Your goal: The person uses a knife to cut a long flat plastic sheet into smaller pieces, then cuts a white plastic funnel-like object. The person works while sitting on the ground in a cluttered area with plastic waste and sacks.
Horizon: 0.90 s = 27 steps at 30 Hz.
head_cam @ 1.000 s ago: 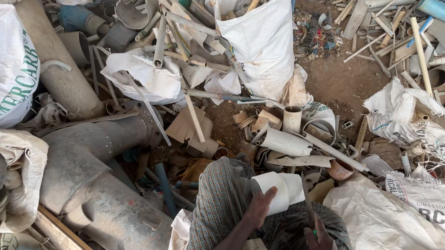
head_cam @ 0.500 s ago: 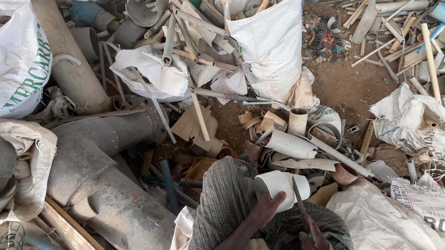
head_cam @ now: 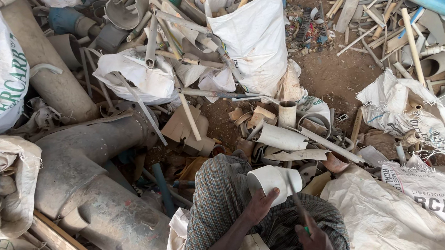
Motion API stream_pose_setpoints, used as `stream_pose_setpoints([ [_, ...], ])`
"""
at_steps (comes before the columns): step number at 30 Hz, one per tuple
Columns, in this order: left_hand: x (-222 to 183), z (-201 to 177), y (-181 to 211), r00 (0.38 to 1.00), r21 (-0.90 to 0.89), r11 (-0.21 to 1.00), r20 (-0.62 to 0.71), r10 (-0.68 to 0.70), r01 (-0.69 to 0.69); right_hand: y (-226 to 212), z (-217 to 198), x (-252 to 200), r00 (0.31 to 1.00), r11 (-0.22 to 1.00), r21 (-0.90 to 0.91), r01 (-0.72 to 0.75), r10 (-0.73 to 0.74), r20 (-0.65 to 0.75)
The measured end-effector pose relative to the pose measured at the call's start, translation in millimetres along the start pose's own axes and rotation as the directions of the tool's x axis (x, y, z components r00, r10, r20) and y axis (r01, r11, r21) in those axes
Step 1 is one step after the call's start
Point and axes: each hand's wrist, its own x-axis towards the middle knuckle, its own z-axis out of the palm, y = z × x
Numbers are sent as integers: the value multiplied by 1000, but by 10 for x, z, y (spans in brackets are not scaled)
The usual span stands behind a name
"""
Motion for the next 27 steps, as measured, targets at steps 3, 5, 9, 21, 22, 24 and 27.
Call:
stream_pose_setpoints([
  [3,-59,45,-16,984,49,984,-40,-171,173,-45,-24,-85,998,998,-46,-52,53,16],
  [5,-61,5,4,995,51,994,-26,-100,102,-107,-19,-42,994,994,-4,-110,110,3],
  [9,-12,-30,44,998,79,995,-14,-54,55,-195,-48,55,999,999,-46,-23,25,36],
  [21,-4,43,-304,997,40,996,-9,-76,76,-484,-54,-201,998,994,-101,-48,52,33],
  [22,6,17,-341,997,95,993,-12,-72,73,-494,-47,-175,1000,993,-115,-21,22,11],
  [24,31,-26,-384,998,207,976,-12,-65,66,-489,-25,-140,999,999,-16,-42,42,-27],
  [27,94,-18,-379,999,200,980,25,-29,24,-438,-23,-119,998,999,-14,-52,52,18],
])
